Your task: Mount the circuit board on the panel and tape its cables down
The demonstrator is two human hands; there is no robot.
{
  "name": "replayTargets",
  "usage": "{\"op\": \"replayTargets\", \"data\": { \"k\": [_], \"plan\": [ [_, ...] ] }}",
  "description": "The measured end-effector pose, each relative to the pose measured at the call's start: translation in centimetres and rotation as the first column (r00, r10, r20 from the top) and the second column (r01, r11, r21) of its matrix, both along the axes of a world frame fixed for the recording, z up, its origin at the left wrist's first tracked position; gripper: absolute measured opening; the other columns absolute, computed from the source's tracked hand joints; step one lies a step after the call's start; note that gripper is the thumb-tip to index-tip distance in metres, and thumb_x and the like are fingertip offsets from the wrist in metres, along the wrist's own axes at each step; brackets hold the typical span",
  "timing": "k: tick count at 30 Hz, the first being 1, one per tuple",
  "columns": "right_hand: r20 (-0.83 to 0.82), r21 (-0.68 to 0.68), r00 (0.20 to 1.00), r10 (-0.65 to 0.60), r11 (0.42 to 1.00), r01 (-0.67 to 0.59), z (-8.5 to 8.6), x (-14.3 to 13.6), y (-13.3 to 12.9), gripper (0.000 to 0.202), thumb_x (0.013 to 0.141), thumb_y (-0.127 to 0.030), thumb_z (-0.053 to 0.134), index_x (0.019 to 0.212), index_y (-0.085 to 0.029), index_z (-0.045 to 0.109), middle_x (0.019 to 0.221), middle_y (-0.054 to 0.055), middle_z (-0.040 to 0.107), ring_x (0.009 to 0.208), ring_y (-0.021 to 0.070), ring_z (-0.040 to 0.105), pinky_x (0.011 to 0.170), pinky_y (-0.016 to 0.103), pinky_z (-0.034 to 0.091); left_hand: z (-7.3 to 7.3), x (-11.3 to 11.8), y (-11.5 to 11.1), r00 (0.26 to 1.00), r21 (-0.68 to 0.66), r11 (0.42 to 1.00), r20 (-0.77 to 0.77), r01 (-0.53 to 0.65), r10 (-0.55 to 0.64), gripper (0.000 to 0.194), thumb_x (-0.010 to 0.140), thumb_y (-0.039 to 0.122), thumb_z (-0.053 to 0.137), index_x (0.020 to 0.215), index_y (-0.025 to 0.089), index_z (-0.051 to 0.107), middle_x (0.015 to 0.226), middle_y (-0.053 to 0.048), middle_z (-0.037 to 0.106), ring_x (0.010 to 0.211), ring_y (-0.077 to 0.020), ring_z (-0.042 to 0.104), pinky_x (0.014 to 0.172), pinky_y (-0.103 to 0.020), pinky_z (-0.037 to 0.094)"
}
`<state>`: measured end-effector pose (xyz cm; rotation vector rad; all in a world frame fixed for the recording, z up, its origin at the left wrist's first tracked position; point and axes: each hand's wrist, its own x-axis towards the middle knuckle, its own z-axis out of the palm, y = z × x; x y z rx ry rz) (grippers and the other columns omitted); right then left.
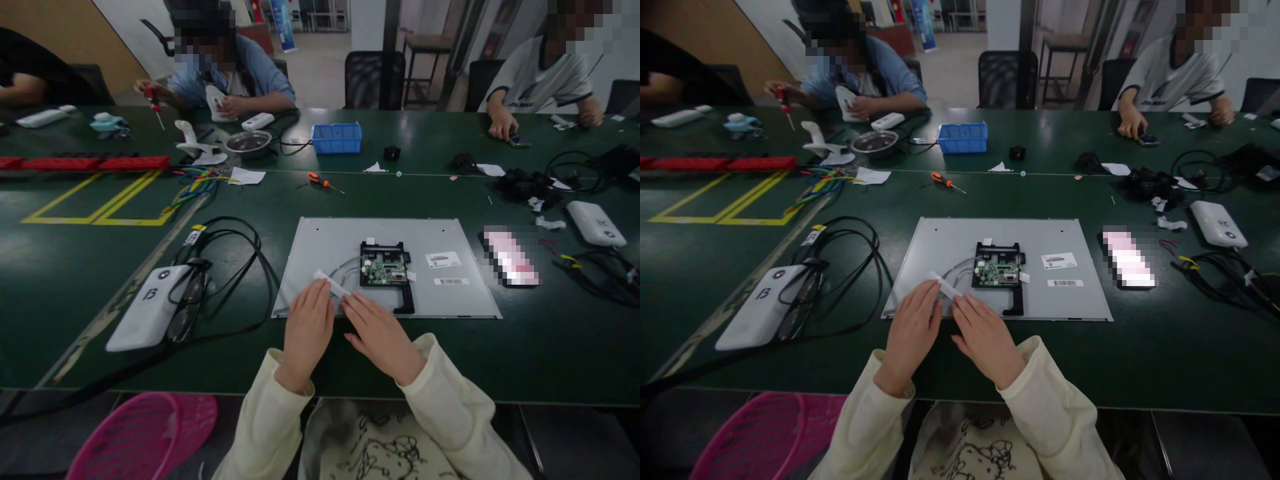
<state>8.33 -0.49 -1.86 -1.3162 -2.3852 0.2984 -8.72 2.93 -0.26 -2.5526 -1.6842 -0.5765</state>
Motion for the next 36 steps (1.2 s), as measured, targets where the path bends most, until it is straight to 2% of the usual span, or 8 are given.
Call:
{"op": "replayTargets", "data": {
  "k": [4,8,13,16,21,29,36],
  "plan": [
    [-0.016,-0.01,1.0,-0.005,1.0,0.005,-0.2,0.0,-0.2,0.049,0.09,-0.023,0.052,0.137,-0.011,0.046,0.146,0.011,0.045,0.138,0.0235,0.035,0.113,0.041,0.036,-1.4,0.0,-0.9,0.994,-0.021,0.998,-0.097,0.055,-0.057,0.044,0.097,0.021,0.036,0.139,0.011,0.039,0.147,-0.013,0.042,0.138,-0.0253,0.036,0.111,-0.044,0.032],
    [-0.033,-0.013,0.999,-0.021,1.0,0.021,-0.3,-0.1,-0.4,0.049,0.089,-0.021,0.052,0.137,-0.011,0.046,0.145,0.011,0.047,0.138,0.0232,0.035,0.113,0.042,0.036,-1.9,0.1,-1.1,0.993,-0.047,0.998,-0.109,0.046,-0.051,0.045,0.099,0.024,0.032,0.141,0.011,0.038,0.151,-0.013,0.036,0.14,-0.0244,0.032,0.112,-0.044,0.032],
    [-0.049,-0.008,0.998,-0.033,0.999,0.033,-0.4,-0.1,-0.7,0.049,0.09,-0.023,0.052,0.137,-0.012,0.046,0.145,0.011,0.047,0.138,0.0237,0.036,0.112,0.043,0.036,-1.8,0.4,-1.2,0.995,-0.059,0.998,-0.098,0.003,-0.009,0.044,0.099,0.024,0.031,0.141,0.015,0.039,0.15,-0.011,0.038,0.139,-0.0239,0.034,0.112,-0.045,0.033],
    [-0.041,-0.013,0.998,-0.049,0.999,0.048,-0.1,-0.2,-0.7,0.05,0.091,-0.026,0.051,0.137,-0.009,0.046,0.145,0.012,0.046,0.137,0.0245,0.037,0.113,0.042,0.036,-1.6,0.5,-1.2,0.993,-0.071,0.997,-0.11,0.022,-0.03,0.043,0.099,0.023,0.032,0.14,0.016,0.042,0.149,-0.011,0.04,0.138,-0.024,0.035,0.111,-0.045,0.033],
    [-0.035,-0.021,0.996,-0.085,0.996,0.084,0.5,-1.0,-0.7,0.058,0.091,-0.029,0.052,0.144,-0.009,0.038,0.152,0.012,0.036,0.14,0.0263,0.032,0.113,0.044,0.036,-1.7,0.3,-1.2,0.991,-0.072,0.997,-0.126,0.03,-0.039,0.044,0.097,0.018,0.032,0.139,0.016,0.043,0.149,-0.011,0.039,0.138,-0.0248,0.037,0.11,-0.045,0.034],
    [-0.002,-0.028,0.992,-0.13,0.991,0.13,-0.5,-1.4,-1.7,0.055,0.091,-0.027,0.052,0.142,-0.01,0.041,0.151,0.011,0.037,0.142,0.0259,0.028,0.115,0.044,0.032,-2.3,0.3,-1.5,0.994,-0.032,0.998,-0.1,0.045,-0.048,0.046,0.099,0.026,0.031,0.143,0.013,0.036,0.149,-0.012,0.038,0.14,-0.0252,0.032,0.112,-0.045,0.032],
    [-0.005,-0.013,0.991,-0.134,0.991,0.134,-0.8,-1.4,-1.9,0.055,0.091,-0.027,0.049,0.143,-0.009,0.04,0.152,0.011,0.035,0.142,0.0269,0.027,0.114,0.046,0.031,-2.1,0.3,-1.4,0.998,-0.066,0.997,-0.056,0.036,-0.039,0.045,0.099,0.026,0.031,0.141,0.014,0.037,0.147,-0.012,0.043,0.139,-0.0251,0.035,0.112,-0.045,0.033]
  ]
}}
